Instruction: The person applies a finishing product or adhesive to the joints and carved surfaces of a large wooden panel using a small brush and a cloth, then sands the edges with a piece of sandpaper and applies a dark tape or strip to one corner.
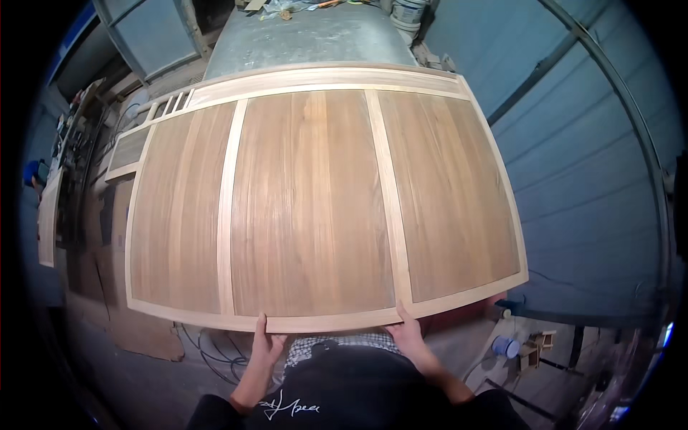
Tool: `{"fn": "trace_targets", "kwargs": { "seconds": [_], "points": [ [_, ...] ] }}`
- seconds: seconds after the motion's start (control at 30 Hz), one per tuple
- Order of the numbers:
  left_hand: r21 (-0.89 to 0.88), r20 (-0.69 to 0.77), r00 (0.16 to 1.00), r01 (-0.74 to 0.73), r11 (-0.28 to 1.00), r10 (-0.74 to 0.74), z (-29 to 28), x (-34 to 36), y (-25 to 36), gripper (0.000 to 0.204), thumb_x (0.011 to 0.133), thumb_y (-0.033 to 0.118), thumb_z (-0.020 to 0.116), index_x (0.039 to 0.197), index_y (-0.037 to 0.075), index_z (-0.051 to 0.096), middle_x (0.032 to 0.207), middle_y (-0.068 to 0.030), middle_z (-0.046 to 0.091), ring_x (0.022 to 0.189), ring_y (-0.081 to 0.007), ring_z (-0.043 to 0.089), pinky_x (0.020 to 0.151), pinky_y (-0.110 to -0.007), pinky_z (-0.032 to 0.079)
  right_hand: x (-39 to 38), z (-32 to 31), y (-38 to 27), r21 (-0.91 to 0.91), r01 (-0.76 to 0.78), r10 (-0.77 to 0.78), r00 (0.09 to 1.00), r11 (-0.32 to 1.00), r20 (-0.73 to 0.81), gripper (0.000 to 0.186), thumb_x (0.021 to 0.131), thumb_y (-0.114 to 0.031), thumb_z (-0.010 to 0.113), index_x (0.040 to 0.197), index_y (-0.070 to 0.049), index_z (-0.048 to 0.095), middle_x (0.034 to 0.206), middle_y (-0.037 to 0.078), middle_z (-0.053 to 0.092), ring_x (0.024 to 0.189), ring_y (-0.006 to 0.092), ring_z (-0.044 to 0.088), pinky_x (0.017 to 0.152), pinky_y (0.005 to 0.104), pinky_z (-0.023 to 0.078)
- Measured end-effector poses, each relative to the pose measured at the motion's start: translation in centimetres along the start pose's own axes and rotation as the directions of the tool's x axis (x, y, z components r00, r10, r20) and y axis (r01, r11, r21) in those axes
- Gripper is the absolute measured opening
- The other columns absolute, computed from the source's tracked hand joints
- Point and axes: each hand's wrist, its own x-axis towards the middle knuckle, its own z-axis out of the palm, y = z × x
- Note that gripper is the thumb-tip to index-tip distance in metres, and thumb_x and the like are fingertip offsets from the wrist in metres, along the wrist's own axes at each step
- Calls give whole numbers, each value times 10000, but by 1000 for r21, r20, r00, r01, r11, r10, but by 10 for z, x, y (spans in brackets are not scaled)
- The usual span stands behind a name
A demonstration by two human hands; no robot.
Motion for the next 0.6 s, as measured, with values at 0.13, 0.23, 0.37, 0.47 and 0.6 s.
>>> {"fn": "trace_targets", "kwargs": {
  "seconds": [0.13, 0.23, 0.37, 0.47, 0.6],
  "points": [
    [69, 149, 983, -122, 990, 111, 11, -27, 40, 472, 1005, 394, 614, 1354, 87, 538, 1327, -85, 606, 1211, -266, 595, 980, -458, 522, -50, 23, -24, -99, -28, 31, 999, 995, 37, 427, 1013, -251, 615, 1328, 19, 517, 1239, 172, 645, 1127, 323, 653, 964, 481, 563],
    [188, 266, 927, -320, 929, 266, 16, -53, 58, 250, 976, 254, 667, 1085, 29, 673, 1033, -58, 682, 897, -144, 626, 755, -334, 518, -96, 38, -52, -206, 233, -160, 934, 950, 319, 342, 1011, -193, 601, 1243, 54, 550, 1086, 166, 686, 1009, 310, 707, 925, 482, 586],
    [383, 462, 689, -723, 574, 559, 92, -134, 95, 197, 950, 136, 679, 1060, -23, 644, 864, -78, 676, 735, -166, 652, 752, -337, 553, -169, 67, -96, -203, 578, -436, 763, 790, 476, 166, 1005, -138, 625, 891, -31, 571, 732, 33, 585, 738, 200, 706, 669, 272, 536],
    [308, 629, 470, -882, 357, 619, 154, -143, 122, 332, 959, 215, 705, 1124, -53, 596, 889, -109, 689, 819, -225, 706, 788, -380, 601, -178, 96, -138, -219, 745, -645, 659, 630, 386, 219, 1022, -203, 626, 850, -94, 546, 652, -23, 496, 603, 83, 601, 522, 184, 426],
    [76, 579, 41, -997, -4, 814, 244, -140, 178, 404, 979, 312, 688, 1133, -54, 612, 952, -138, 703, 846, -229, 720, 773, -368, 618, -183, 191, -205, 5, 951, -819, 265, 311, 509, 230, 1036, -265, 612, 1003, -42, 654, 956, 11, 665, 881, 68, 596, 830, 229, 482]
  ]
}}
